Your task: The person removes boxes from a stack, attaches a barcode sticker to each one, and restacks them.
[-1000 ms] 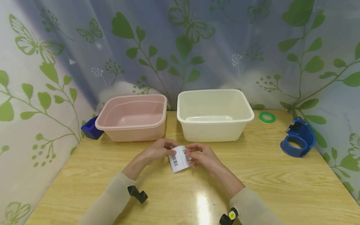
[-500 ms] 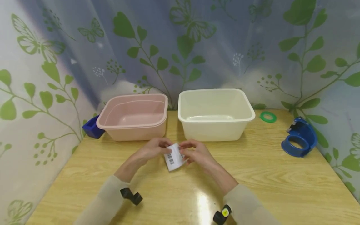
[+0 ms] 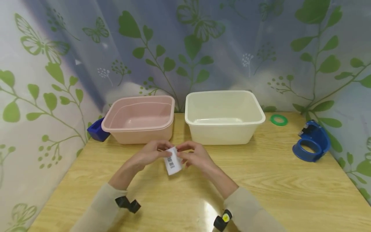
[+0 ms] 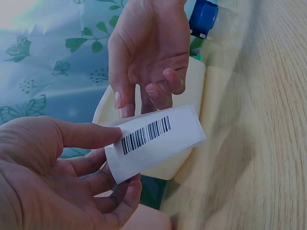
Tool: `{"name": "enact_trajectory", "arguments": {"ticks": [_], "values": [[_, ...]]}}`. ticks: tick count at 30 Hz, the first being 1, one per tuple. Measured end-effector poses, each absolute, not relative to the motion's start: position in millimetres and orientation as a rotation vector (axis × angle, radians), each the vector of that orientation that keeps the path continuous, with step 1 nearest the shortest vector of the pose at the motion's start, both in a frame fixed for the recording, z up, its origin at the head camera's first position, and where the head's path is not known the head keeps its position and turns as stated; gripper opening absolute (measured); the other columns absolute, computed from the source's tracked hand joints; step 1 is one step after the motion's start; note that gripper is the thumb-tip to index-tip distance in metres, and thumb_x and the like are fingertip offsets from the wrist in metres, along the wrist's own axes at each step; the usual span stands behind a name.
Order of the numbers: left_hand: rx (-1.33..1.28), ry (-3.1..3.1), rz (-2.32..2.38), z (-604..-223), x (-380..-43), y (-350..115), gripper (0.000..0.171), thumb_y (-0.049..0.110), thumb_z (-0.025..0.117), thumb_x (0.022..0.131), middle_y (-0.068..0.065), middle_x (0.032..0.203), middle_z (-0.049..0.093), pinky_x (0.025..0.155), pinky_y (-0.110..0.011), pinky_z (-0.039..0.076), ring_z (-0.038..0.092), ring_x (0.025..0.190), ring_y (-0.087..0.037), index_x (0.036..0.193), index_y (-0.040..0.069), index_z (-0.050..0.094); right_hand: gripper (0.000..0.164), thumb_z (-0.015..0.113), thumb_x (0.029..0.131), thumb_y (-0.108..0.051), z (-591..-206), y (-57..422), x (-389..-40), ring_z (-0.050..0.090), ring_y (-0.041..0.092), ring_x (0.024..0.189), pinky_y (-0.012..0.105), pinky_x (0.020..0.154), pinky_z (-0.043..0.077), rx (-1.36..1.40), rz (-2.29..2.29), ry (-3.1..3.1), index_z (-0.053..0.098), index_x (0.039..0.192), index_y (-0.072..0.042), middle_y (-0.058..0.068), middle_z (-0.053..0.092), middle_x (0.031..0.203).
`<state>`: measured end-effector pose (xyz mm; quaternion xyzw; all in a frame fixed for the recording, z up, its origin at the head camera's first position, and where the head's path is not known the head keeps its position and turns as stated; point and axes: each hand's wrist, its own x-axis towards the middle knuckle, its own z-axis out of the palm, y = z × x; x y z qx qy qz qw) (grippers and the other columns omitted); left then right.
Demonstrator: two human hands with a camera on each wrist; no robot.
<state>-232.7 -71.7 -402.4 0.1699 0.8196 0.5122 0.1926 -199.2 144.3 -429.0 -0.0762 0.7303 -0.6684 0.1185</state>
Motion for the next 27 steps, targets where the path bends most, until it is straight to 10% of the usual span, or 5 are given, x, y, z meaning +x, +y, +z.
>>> {"name": "enact_trajectory", "arguments": {"ticks": [27], "values": [[0.457, 2.342, 1.434, -402, -226, -100, 0.027, 0.006, 0.067, 0.097, -0.014, 0.12, 0.07, 0.097, -0.043, 0.051, 0.062, 0.113, -0.028, 0.123, 0.0, 0.069, 0.025, 0.068, 0.098, -0.009, -426, 115, -205, 0.064, 0.028, 0.078, 0.027, 0.06, 0.052, -0.197, -1.989, 2.147, 0.065, 0.119, 0.004, 0.013, 0.068, 0.106]]}}
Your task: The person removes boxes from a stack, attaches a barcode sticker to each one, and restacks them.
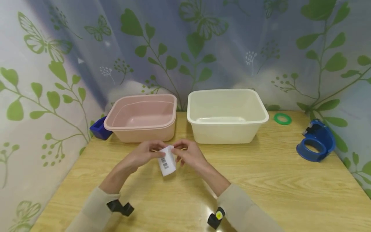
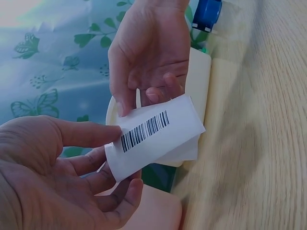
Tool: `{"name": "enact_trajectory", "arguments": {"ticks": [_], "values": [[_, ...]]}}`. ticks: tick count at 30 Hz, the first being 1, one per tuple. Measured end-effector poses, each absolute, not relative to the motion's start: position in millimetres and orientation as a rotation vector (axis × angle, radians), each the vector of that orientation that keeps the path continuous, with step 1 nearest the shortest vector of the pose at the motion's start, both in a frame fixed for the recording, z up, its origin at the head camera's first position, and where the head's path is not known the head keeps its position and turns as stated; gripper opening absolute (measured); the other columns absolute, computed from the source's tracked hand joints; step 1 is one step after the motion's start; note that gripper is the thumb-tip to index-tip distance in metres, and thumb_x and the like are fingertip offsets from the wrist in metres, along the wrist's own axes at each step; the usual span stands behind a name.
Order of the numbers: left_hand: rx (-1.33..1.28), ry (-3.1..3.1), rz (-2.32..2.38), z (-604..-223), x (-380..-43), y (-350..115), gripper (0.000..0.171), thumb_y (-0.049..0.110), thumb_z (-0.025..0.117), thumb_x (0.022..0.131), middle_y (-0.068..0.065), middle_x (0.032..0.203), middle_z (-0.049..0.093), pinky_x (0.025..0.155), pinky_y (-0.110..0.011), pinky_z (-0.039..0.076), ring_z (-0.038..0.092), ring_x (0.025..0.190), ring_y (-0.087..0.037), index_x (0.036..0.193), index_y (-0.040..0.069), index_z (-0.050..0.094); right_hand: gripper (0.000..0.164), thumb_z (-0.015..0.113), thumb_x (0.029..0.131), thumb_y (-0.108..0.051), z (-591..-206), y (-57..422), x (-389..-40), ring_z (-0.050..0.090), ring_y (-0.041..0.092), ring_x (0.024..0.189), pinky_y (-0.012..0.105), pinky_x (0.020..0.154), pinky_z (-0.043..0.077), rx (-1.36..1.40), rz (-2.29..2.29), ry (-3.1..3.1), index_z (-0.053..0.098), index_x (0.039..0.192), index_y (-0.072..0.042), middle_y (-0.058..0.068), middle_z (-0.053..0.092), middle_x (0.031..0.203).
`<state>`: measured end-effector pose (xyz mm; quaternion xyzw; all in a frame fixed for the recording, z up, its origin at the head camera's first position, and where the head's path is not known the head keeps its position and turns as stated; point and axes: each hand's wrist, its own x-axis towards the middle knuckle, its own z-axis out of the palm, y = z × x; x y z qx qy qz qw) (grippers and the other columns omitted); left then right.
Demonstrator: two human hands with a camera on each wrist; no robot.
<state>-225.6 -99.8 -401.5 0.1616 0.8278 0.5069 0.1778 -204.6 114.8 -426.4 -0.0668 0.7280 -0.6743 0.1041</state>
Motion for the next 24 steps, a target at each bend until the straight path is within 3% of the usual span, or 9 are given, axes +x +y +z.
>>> {"name": "enact_trajectory", "arguments": {"ticks": [6, 17, 24], "values": [[0.446, 2.348, 1.438, -402, -223, -106, 0.029, 0.006, 0.068, 0.096, -0.014, 0.12, 0.07, 0.095, -0.04, 0.051, 0.063, 0.112, -0.027, 0.124, -0.001, 0.069, 0.021, 0.066, 0.097, -0.004, -427, 113, -206, 0.063, 0.024, 0.075, 0.025, 0.06, 0.05, -0.155, -2.006, 2.148, 0.063, 0.116, 0.004, 0.013, 0.066, 0.104], [0.463, 2.355, 1.46, -404, -220, -122, 0.029, 0.008, 0.068, 0.097, -0.015, 0.126, 0.069, 0.102, -0.047, 0.05, 0.062, 0.118, -0.029, 0.125, -0.001, 0.069, 0.013, 0.065, 0.097, -0.002, -427, 109, -211, 0.061, 0.025, 0.075, 0.024, 0.058, 0.049, -0.088, -2.029, 2.163, 0.063, 0.108, 0.004, 0.013, 0.067, 0.101], [0.421, 2.337, 1.507, -409, -218, -133, 0.029, 0.006, 0.07, 0.096, -0.013, 0.118, 0.071, 0.097, -0.038, 0.049, 0.063, 0.11, -0.024, 0.124, -0.001, 0.068, 0.011, 0.064, 0.098, -0.001, -428, 113, -215, 0.059, 0.02, 0.071, 0.025, 0.059, 0.049, -0.007, -2.074, 2.131, 0.061, 0.108, 0.004, 0.009, 0.062, 0.097]]}}
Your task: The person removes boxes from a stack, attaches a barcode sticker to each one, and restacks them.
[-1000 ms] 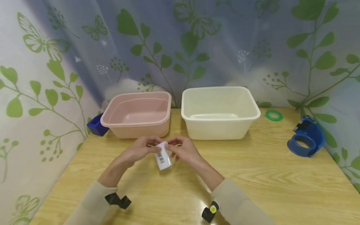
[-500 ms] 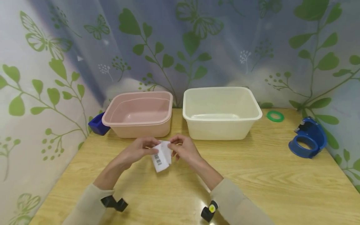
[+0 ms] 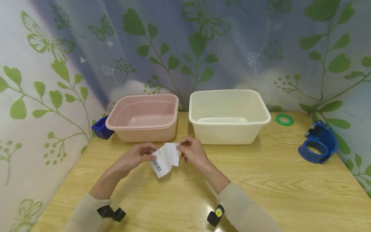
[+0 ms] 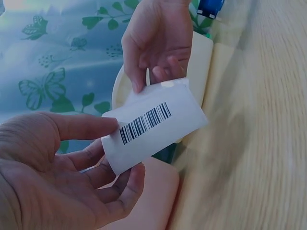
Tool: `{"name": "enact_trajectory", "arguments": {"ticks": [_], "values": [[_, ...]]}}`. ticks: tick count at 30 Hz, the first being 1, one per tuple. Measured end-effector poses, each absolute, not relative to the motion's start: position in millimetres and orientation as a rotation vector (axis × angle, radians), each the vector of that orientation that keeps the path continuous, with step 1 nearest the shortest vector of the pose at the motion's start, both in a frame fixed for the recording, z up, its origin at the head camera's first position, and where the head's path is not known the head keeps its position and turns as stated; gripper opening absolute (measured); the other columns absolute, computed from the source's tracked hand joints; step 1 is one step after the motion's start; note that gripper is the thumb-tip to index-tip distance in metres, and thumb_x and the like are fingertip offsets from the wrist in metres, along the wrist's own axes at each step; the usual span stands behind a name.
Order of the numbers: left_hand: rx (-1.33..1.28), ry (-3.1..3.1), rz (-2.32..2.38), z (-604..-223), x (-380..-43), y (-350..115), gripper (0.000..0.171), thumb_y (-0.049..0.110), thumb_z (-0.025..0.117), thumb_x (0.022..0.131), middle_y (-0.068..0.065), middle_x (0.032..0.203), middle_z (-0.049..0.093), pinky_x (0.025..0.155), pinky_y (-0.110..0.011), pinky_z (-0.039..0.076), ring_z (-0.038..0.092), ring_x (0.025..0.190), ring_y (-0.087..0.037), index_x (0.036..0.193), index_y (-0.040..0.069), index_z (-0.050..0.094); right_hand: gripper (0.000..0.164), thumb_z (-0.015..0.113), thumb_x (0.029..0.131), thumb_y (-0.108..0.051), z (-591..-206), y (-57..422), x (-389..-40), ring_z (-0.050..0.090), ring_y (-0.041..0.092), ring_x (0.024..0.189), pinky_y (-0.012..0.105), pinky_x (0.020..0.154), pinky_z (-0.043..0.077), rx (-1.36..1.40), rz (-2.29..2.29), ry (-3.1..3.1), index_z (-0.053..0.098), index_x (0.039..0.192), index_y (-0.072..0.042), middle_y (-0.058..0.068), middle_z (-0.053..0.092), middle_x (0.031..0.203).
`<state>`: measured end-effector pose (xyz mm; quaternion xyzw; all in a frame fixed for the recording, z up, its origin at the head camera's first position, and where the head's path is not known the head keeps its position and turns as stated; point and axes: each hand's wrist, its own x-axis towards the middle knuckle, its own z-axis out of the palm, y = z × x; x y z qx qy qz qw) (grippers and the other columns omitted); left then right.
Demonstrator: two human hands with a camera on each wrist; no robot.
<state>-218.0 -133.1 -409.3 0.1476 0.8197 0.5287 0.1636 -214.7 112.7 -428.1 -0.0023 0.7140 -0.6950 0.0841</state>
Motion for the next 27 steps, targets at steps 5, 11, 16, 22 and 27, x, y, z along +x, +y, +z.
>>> {"name": "enact_trajectory", "arguments": {"ticks": [5, 11, 16, 22, 27], "values": [[0.352, 2.318, 1.533, -413, -216, -140, 0.028, 0.006, 0.07, 0.095, -0.011, 0.114, 0.07, 0.093, -0.035, 0.05, 0.063, 0.105, -0.021, 0.122, 0.0, 0.068, 0.014, 0.064, 0.098, 0.0, -427, 116, -216, 0.059, 0.018, 0.07, 0.023, 0.058, 0.049, 0.001, -2.103, 2.102, 0.061, 0.11, 0.006, 0.008, 0.061, 0.097], [0.34, 2.296, 1.566, -416, -215, -148, 0.03, 0.005, 0.069, 0.095, -0.014, 0.117, 0.07, 0.094, -0.036, 0.05, 0.063, 0.105, -0.022, 0.124, -0.003, 0.066, 0.016, 0.064, 0.098, -0.002, -426, 121, -216, 0.059, 0.019, 0.072, 0.024, 0.059, 0.05, -0.001, -2.106, 2.105, 0.06, 0.111, 0.006, 0.007, 0.06, 0.097], [0.293, 2.282, 1.574, -420, -214, -154, 0.032, 0.005, 0.069, 0.096, -0.015, 0.118, 0.07, 0.095, -0.037, 0.051, 0.064, 0.105, -0.022, 0.126, -0.004, 0.065, 0.017, 0.065, 0.098, -0.004, -425, 124, -217, 0.06, 0.019, 0.072, 0.026, 0.059, 0.052, 0.011, -2.107, 2.117, 0.061, 0.111, 0.005, 0.007, 0.062, 0.096], [0.284, 2.267, 1.57, -429, -214, -156, 0.033, 0.004, 0.07, 0.094, -0.015, 0.115, 0.07, 0.091, -0.034, 0.052, 0.064, 0.101, -0.021, 0.126, -0.005, 0.065, 0.015, 0.065, 0.098, -0.005, -422, 124, -218, 0.06, 0.02, 0.073, 0.024, 0.059, 0.051, 0.015, -2.114, 2.105, 0.062, 0.11, 0.002, 0.006, 0.063, 0.095], [0.321, 2.248, 1.552, -438, -215, -153, 0.034, 0.005, 0.071, 0.094, -0.016, 0.113, 0.07, 0.088, -0.032, 0.052, 0.064, 0.099, -0.019, 0.125, -0.006, 0.064, 0.014, 0.065, 0.099, -0.006, -420, 123, -218, 0.06, 0.019, 0.073, 0.024, 0.059, 0.051, 0.009, -2.116, 2.101, 0.062, 0.11, 0.001, 0.004, 0.062, 0.094]]}}
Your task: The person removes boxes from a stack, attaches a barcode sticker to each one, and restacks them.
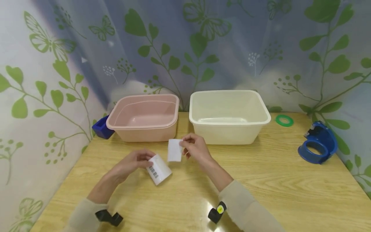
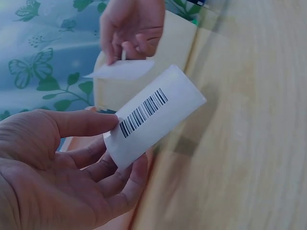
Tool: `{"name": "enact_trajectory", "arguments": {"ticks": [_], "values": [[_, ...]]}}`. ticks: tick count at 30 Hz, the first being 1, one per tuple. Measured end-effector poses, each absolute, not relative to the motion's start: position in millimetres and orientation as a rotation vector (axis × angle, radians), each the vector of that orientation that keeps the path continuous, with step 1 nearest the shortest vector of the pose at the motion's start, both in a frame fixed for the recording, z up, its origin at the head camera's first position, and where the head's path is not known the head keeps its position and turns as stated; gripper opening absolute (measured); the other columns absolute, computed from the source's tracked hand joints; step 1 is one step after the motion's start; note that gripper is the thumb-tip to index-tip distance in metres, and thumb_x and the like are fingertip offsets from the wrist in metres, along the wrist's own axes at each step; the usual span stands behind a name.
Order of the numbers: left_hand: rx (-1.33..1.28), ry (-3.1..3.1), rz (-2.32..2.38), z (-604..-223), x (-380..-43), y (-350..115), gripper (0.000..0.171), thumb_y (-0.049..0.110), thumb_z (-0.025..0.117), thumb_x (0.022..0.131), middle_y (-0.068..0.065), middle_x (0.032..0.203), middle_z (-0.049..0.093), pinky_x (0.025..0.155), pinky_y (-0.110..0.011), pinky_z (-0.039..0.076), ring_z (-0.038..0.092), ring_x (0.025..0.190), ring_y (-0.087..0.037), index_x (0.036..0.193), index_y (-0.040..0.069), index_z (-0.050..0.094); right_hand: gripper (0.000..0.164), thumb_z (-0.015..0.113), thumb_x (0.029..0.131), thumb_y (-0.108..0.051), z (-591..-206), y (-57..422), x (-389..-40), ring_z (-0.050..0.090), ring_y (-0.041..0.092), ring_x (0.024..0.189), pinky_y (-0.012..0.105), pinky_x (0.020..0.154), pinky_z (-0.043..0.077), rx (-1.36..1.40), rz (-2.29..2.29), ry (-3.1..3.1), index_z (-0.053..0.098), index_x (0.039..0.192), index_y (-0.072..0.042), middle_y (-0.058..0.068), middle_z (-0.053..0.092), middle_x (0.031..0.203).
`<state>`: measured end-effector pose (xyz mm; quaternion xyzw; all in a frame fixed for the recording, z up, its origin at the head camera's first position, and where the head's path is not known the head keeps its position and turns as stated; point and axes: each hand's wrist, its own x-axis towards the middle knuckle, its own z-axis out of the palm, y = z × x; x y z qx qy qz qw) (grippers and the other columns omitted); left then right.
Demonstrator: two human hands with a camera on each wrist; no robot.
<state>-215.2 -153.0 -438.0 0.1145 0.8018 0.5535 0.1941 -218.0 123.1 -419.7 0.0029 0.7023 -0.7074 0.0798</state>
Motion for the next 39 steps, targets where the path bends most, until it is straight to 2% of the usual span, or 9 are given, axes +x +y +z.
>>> {"name": "enact_trajectory", "arguments": {"ticks": [6, 16, 25, 32, 36, 39], "values": [[0.281, 2.248, 1.489, -445, -215, -150, 0.033, 0.007, 0.07, 0.094, -0.013, 0.11, 0.069, 0.083, -0.033, 0.055, 0.063, 0.096, -0.019, 0.125, -0.004, 0.065, 0.015, 0.066, 0.098, -0.005, -418, 119, -219, 0.059, 0.016, 0.07, 0.022, 0.058, 0.049, -0.055, -2.15, 2.064, 0.061, 0.11, 0.003, 0.004, 0.06, 0.093], [0.23, 2.338, 1.415, -447, -215, -150, 0.027, 0.005, 0.068, 0.096, -0.012, 0.111, 0.071, 0.088, -0.036, 0.053, 0.065, 0.101, -0.022, 0.122, 0.0, 0.069, 0.012, 0.065, 0.099, -0.006, -416, 112, -218, 0.053, 0.014, 0.067, 0.022, 0.057, 0.047, -0.103, -2.17, 2.01, 0.061, 0.109, 0.0, 0.002, 0.057, 0.091], [0.214, 2.405, 1.333, -445, -216, -154, 0.022, 0.01, 0.069, 0.097, -0.008, 0.107, 0.072, 0.085, -0.035, 0.05, 0.064, 0.099, -0.02, 0.117, 0.003, 0.072, 0.015, 0.067, 0.098, -0.006, -413, 104, -217, 0.053, 0.015, 0.067, 0.022, 0.057, 0.047, -0.135, -2.186, 1.969, 0.061, 0.109, 0.001, 0.002, 0.058, 0.09], [0.165, 2.537, 1.319, -440, -215, -152, 0.027, 0.023, 0.065, 0.103, -0.01, 0.125, 0.072, 0.101, -0.049, 0.051, 0.064, 0.117, -0.028, 0.123, 0.008, 0.074, 0.017, 0.068, 0.097, -0.008, -410, 98, -218, 0.053, 0.014, 0.068, 0.023, 0.059, 0.048, -0.174, -2.189, 1.944, 0.061, 0.11, 0.0, 0.002, 0.059, 0.091], [0.166, 2.529, 1.385, -435, -214, -148, 0.032, 0.029, 0.056, 0.108, -0.008, 0.108, 0.075, 0.088, -0.04, 0.054, 0.067, 0.103, -0.023, 0.117, 0.004, 0.075, 0.016, 0.068, 0.097, -0.007, -408, 92, -218, 0.054, 0.014, 0.068, 0.023, 0.059, 0.048, -0.19, -2.186, 1.929, 0.062, 0.11, -0.001, 0.002, 0.059, 0.091], [0.169, 2.465, 1.439, -429, -215, -146, 0.042, 0.034, 0.048, 0.11, -0.004, 0.092, 0.075, 0.076, -0.032, 0.048, 0.062, 0.088, -0.019, 0.106, 0.001, 0.075, 0.014, 0.068, 0.097, -0.006, -406, 87, -219, 0.054, 0.014, 0.067, 0.023, 0.059, 0.048, -0.212, -2.19, 1.918, 0.062, 0.109, -0.001, 0.002, 0.059, 0.09]]}}
